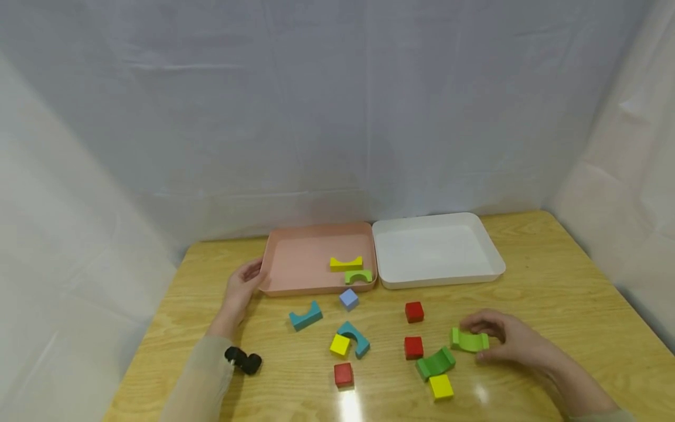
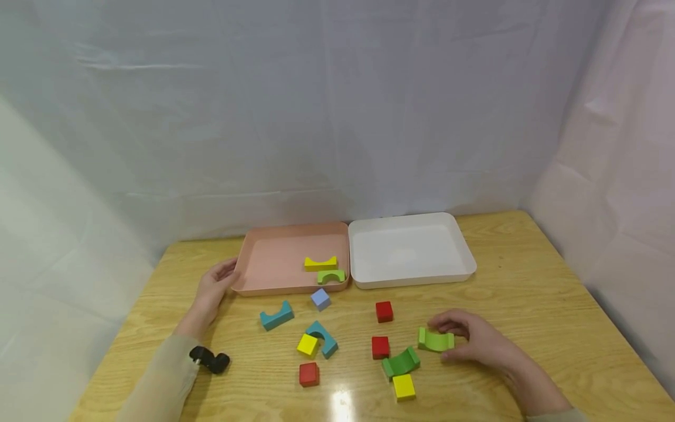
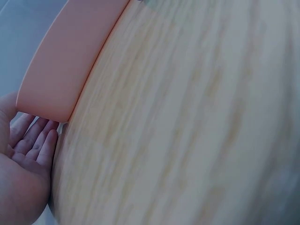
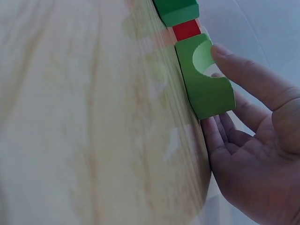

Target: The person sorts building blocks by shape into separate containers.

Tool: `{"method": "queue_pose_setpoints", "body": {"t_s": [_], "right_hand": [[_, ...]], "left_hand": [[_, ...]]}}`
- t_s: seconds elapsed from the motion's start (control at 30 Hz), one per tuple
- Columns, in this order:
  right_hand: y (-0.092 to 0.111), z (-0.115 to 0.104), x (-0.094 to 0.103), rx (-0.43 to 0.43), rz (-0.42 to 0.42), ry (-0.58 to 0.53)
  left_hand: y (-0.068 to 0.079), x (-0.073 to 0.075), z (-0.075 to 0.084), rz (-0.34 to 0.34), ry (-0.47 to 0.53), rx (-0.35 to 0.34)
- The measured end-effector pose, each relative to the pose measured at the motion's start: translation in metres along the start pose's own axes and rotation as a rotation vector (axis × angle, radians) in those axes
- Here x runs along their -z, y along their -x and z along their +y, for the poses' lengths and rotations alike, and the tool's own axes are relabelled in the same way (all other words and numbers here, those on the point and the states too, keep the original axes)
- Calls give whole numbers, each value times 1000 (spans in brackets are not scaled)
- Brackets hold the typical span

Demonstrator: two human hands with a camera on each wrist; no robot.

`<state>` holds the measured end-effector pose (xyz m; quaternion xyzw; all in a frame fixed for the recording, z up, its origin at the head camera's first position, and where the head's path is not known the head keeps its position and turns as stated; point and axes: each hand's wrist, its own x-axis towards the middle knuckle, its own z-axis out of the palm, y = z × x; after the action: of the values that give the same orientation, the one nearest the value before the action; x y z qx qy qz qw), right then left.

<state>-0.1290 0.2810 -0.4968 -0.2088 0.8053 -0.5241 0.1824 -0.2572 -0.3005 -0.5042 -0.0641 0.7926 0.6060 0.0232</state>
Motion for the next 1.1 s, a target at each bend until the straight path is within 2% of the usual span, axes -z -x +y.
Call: {"method": "queue_pose_setpoints", "body": {"t_s": [0.13, 0.53, 0.77, 1.1], "right_hand": [[1, 3, 1, 35, -12, 0], [2, 4, 2, 5, -14, -82], [1, 3, 2, -42, 16, -100], [0, -2, -1, -149, 103, -97]], "left_hand": [[1, 0, 0, 0, -4, 4], [3, -1, 1, 3, -17, 4], [1, -2, 2, 11, -12, 2], [-1, -1, -1, 9, -8, -3]]}}
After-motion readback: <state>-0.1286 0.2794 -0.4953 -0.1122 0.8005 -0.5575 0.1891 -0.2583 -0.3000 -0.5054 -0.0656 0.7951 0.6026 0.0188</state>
